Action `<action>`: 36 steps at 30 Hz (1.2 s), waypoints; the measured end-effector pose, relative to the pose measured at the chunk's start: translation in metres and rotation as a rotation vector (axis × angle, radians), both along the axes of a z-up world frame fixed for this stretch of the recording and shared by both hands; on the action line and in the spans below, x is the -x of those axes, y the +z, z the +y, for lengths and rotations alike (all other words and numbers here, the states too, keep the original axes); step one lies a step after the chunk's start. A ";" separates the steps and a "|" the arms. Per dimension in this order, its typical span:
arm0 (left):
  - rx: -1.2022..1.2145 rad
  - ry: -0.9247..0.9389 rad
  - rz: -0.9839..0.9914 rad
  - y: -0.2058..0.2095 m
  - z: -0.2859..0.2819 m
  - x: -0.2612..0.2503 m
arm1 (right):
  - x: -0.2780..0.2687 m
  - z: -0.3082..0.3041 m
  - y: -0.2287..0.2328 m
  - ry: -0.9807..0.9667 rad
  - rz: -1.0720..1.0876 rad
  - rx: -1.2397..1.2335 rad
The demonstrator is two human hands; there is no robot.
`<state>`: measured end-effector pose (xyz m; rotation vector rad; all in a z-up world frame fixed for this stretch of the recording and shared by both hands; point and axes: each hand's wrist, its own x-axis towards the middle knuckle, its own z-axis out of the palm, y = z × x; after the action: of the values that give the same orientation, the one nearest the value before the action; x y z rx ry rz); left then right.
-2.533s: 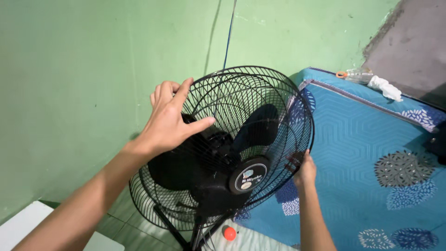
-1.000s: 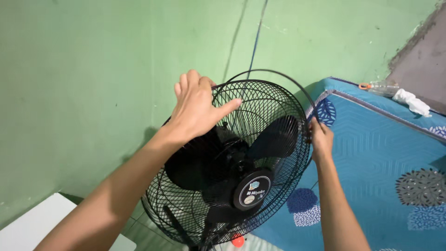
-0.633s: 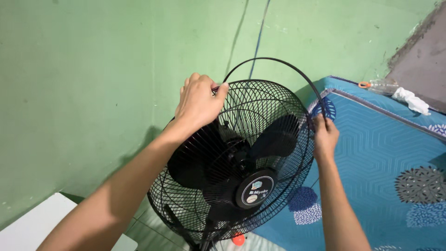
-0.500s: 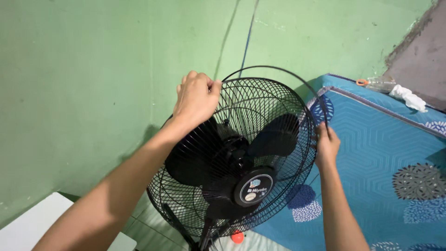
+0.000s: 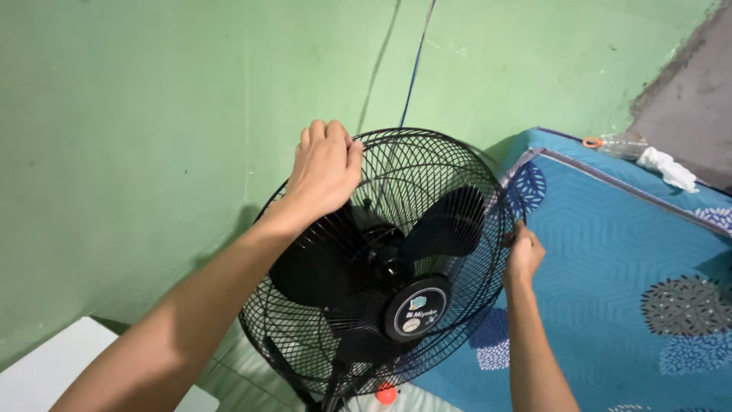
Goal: The person assembles a black standing fan by attaching the front wire cage to the fan head. They align the cage with the fan blades and motor housing, then rotate and press the cage to secure it in place.
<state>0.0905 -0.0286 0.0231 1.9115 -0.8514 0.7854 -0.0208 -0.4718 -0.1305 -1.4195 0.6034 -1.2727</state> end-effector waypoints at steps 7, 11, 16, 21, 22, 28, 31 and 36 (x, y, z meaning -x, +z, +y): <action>-0.028 -0.054 0.082 0.013 0.009 0.020 | 0.006 0.010 0.011 -0.045 0.019 -0.072; -0.212 -0.062 0.097 0.029 0.021 0.035 | 0.007 0.013 0.014 -0.100 0.063 -0.042; -0.244 -0.048 0.290 0.049 0.025 0.034 | 0.002 0.017 0.017 -0.047 0.027 0.083; -0.226 -0.074 0.246 0.045 0.025 0.032 | -0.001 0.051 0.082 -0.095 0.100 0.504; -0.233 -0.075 0.234 0.043 0.024 0.032 | -0.002 0.063 0.101 -0.053 0.083 0.538; -0.202 -0.085 0.087 0.038 0.014 0.026 | -0.014 0.118 0.160 -0.142 0.219 0.823; -0.147 -0.102 0.179 0.033 0.010 0.024 | -0.024 0.125 0.142 -0.298 0.171 0.805; -0.014 -0.072 -0.161 -0.026 -0.018 0.047 | -0.059 0.149 0.074 -0.437 0.104 0.732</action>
<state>0.0432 -0.0467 -0.0028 1.8375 -1.0201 0.9007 0.0381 -0.3228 -0.0562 -2.0304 0.5581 -1.8961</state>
